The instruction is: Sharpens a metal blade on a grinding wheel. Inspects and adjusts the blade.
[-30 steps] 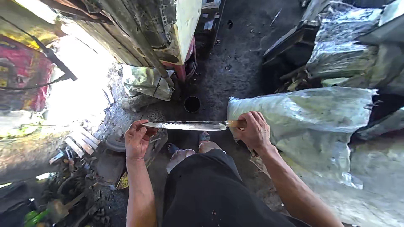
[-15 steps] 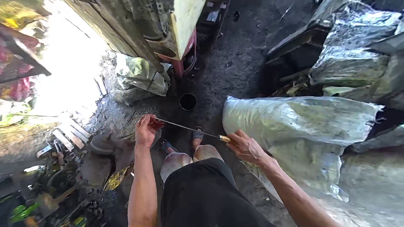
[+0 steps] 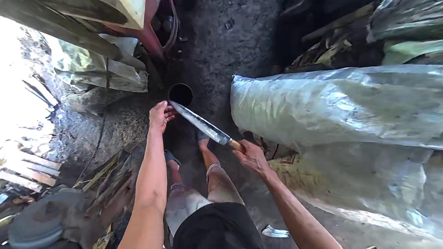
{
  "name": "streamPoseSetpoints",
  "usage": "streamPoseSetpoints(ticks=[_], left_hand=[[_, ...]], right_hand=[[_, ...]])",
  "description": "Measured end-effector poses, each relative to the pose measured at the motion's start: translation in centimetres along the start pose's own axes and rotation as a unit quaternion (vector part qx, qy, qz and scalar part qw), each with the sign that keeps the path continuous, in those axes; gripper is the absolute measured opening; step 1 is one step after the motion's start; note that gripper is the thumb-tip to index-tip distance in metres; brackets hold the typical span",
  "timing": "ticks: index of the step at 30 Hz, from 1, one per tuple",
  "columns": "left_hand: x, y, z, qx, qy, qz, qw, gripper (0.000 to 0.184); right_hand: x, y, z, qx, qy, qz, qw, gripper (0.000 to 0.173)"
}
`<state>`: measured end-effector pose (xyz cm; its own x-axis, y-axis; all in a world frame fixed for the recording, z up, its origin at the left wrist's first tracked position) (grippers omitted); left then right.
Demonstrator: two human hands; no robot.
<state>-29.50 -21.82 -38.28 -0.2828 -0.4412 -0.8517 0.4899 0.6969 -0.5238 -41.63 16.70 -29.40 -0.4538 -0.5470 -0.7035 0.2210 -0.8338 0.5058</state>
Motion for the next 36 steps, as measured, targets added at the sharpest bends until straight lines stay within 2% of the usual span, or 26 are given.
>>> streamPoseSetpoints(ticks=[3, 7, 11, 14, 18, 20, 21, 23, 24, 26, 29, 31, 33, 36], left_hand=[[5.9, 1.7, -0.3, 0.107, -0.069, 0.001, 0.992, 0.041], [13.2, 4.5, -1.8, 0.226, -0.040, -0.020, 0.973, 0.035], [20.1, 7.6, -3.5, 0.398, -0.018, -0.046, 0.916, 0.033], [24.2, 8.8, -4.7, 0.455, -0.026, -0.044, 0.889, 0.035], [28.4, 10.6, -5.4, 0.557, -0.024, -0.049, 0.829, 0.038], [29.4, 10.5, -5.3, 0.549, -0.031, -0.017, 0.835, 0.036], [29.6, 10.0, -5.2, 0.518, -0.028, 0.010, 0.855, 0.035], [28.4, 9.3, -5.1, 0.378, 0.028, 0.069, 0.923, 0.028], [26.7, 8.5, -5.2, 0.292, 0.085, 0.109, 0.946, 0.034], [22.0, 6.5, -5.7, 0.211, 0.153, 0.134, 0.956, 0.038], [14.5, 4.8, -6.4, 0.273, 0.130, 0.048, 0.952, 0.035], [11.0, 4.5, -6.7, 0.355, 0.128, -0.031, 0.926, 0.035], [8.1, 4.6, -7.0, 0.406, 0.126, -0.100, 0.900, 0.043], [4.4, 4.2, -7.2, 0.446, 0.065, -0.148, 0.880, 0.046]], right_hand=[[4.3, -0.1, -2.4, -0.037, -0.022, -0.049, 0.998, 0.033], [9.7, -0.7, -5.0, -0.059, -0.017, -0.093, 0.994, 0.032], [13.9, -0.3, -7.0, -0.097, -0.005, -0.103, 0.990, 0.034], [15.8, 0.5, -7.7, -0.125, -0.002, -0.100, 0.987, 0.036], [17.8, 1.5, -8.4, -0.152, -0.009, -0.077, 0.985, 0.036], [18.8, 2.2, -8.7, -0.164, -0.008, -0.074, 0.984, 0.036], [19.3, 2.6, -8.8, -0.164, -0.007, -0.078, 0.983, 0.036], [20.3, 3.4, -8.9, -0.147, 0.006, -0.091, 0.985, 0.036], [20.8, 3.8, -9.0, -0.137, 0.010, -0.093, 0.986, 0.036], [21.7, 4.9, -9.0, -0.117, 0.010, -0.090, 0.989, 0.036], [22.7, 7.1, -8.7, -0.092, 0.012, -0.092, 0.991, 0.036], [23.1, 8.5, -8.2, -0.082, 0.017, -0.090, 0.992, 0.036], [23.0, 9.7, -7.4, -0.072, 0.017, -0.086, 0.994, 0.035], [22.1, 10.8, -6.2, -0.065, 0.011, -0.071, 0.995, 0.034]])
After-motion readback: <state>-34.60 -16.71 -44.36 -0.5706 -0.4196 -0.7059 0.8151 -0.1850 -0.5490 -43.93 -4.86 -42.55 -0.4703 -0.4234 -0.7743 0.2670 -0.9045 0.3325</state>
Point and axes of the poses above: each hand's wrist, its own x-axis towards the middle knuckle, its own z-axis out of the back of the hand, y = z × x, the point moved 1 cm from there along x, towards the middle knuckle, and after that the axes turned 4 degrees about z, right-handed, at the moved point
